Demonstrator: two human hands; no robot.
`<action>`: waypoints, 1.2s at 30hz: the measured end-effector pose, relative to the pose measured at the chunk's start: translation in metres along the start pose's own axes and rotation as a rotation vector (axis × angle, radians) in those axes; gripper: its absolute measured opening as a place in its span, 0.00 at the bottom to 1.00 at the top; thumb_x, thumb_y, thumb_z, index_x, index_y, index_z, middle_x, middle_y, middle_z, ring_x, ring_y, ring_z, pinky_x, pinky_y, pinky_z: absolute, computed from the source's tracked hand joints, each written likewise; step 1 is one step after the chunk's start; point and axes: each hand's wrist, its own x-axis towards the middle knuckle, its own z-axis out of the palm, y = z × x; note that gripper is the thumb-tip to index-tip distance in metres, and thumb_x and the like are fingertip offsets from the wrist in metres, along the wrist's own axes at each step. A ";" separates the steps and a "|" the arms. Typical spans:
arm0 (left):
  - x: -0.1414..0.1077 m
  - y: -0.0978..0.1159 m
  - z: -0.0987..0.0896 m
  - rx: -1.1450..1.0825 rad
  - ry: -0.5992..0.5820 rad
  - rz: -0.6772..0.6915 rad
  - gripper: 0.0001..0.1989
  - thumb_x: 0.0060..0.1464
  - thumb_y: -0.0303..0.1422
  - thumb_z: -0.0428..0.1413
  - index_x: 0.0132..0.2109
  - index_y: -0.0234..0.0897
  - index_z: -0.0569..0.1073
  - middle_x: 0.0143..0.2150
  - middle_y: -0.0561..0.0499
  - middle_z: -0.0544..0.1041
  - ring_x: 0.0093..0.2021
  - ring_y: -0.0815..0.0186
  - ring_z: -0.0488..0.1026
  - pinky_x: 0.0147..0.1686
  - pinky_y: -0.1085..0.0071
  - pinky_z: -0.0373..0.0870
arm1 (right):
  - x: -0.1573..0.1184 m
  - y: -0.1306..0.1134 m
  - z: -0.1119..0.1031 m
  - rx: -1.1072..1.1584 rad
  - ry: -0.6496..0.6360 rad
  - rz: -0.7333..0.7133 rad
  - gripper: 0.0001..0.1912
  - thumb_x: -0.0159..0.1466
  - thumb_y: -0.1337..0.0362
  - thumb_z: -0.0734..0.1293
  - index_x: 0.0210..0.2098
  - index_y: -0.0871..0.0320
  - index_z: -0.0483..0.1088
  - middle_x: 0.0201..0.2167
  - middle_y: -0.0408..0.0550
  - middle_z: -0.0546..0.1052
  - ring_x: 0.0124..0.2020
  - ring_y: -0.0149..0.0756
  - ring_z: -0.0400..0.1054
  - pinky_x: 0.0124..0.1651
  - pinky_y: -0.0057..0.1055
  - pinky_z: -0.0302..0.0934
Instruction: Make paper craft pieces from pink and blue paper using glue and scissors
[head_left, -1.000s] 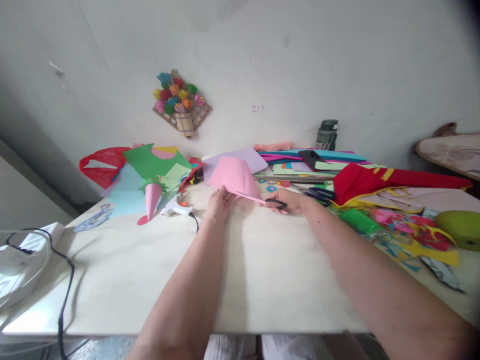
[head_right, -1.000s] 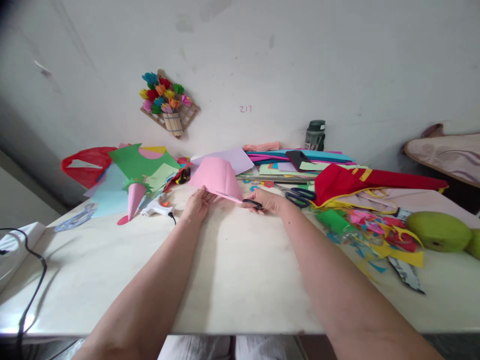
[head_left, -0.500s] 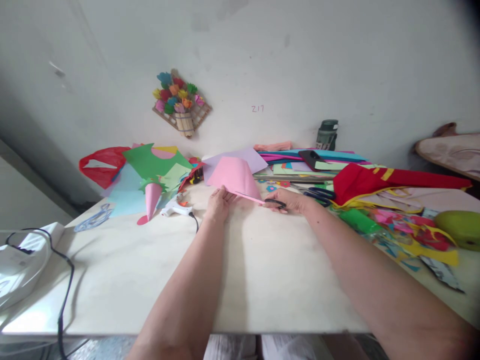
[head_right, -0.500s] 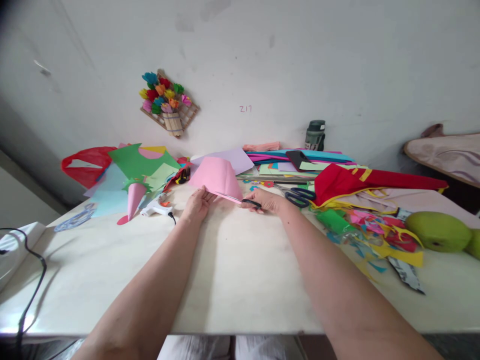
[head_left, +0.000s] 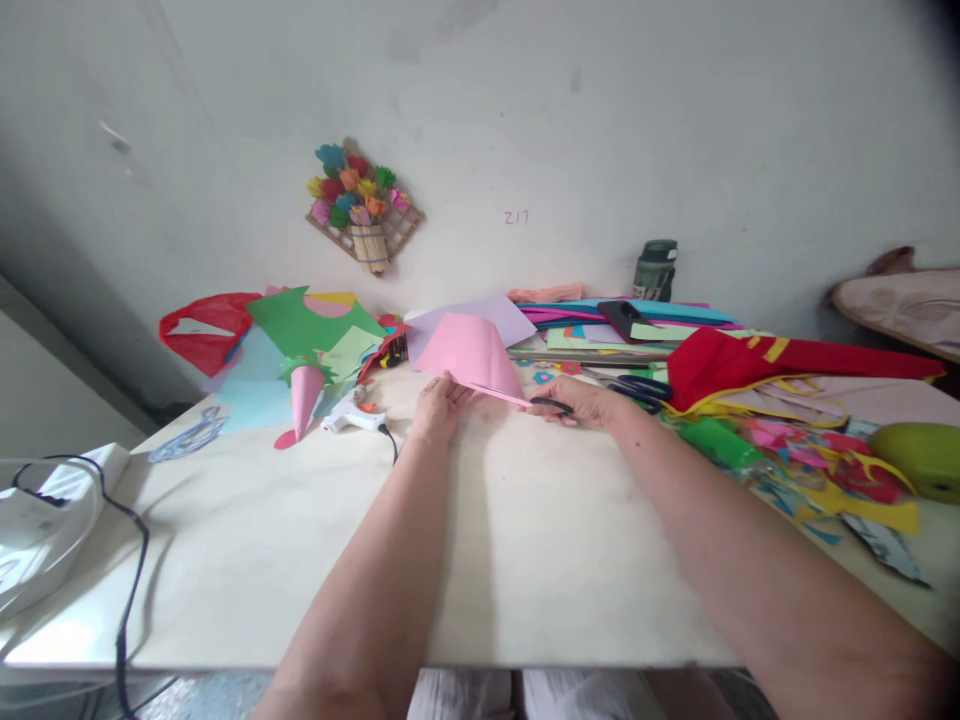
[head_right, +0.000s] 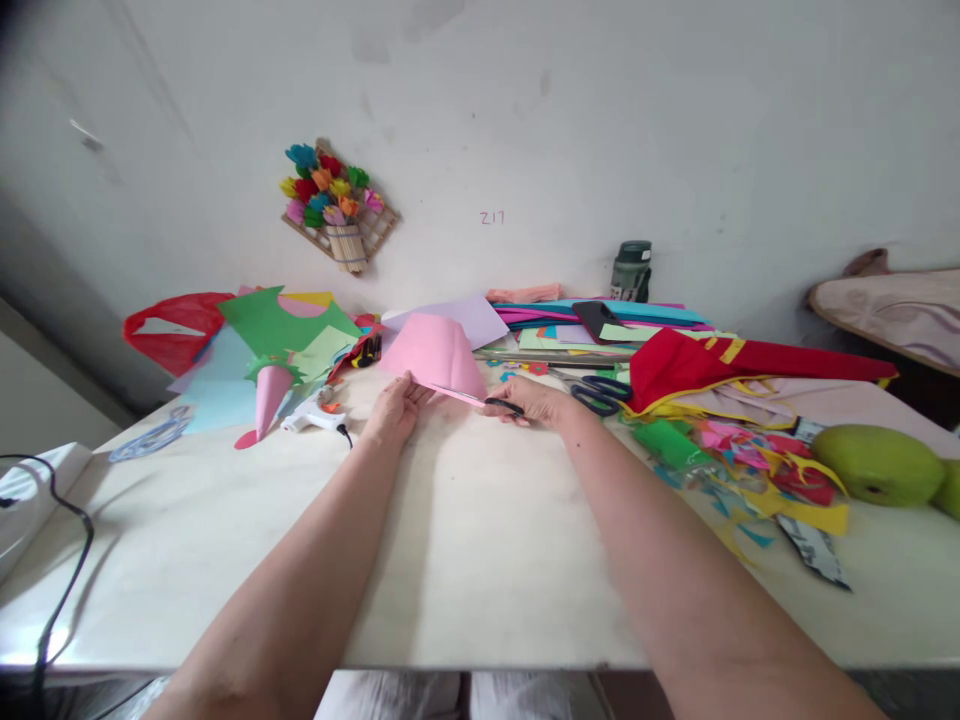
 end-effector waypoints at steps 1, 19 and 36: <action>0.000 0.000 0.000 -0.002 -0.002 0.000 0.05 0.51 0.26 0.50 0.28 0.31 0.66 0.23 0.50 0.72 0.26 0.69 0.72 0.40 0.62 0.69 | 0.000 0.000 0.000 0.001 0.001 0.001 0.14 0.50 0.58 0.66 0.27 0.65 0.69 0.12 0.36 0.61 0.10 0.17 0.46 0.11 0.19 0.38; 0.000 0.002 0.000 -0.001 0.027 0.008 0.04 0.50 0.27 0.51 0.28 0.33 0.66 0.23 0.50 0.73 0.26 0.68 0.73 0.40 0.62 0.69 | -0.003 0.000 -0.005 0.047 -0.026 0.021 0.10 0.50 0.62 0.65 0.26 0.64 0.67 0.12 0.37 0.63 0.10 0.18 0.48 0.10 0.19 0.41; -0.001 0.003 0.000 0.021 -0.007 0.008 0.05 0.49 0.27 0.52 0.27 0.33 0.66 0.22 0.51 0.73 0.26 0.68 0.73 0.39 0.63 0.69 | -0.006 -0.003 -0.007 0.135 -0.142 0.047 0.17 0.54 0.59 0.63 0.38 0.66 0.68 0.15 0.39 0.66 0.11 0.19 0.54 0.10 0.18 0.42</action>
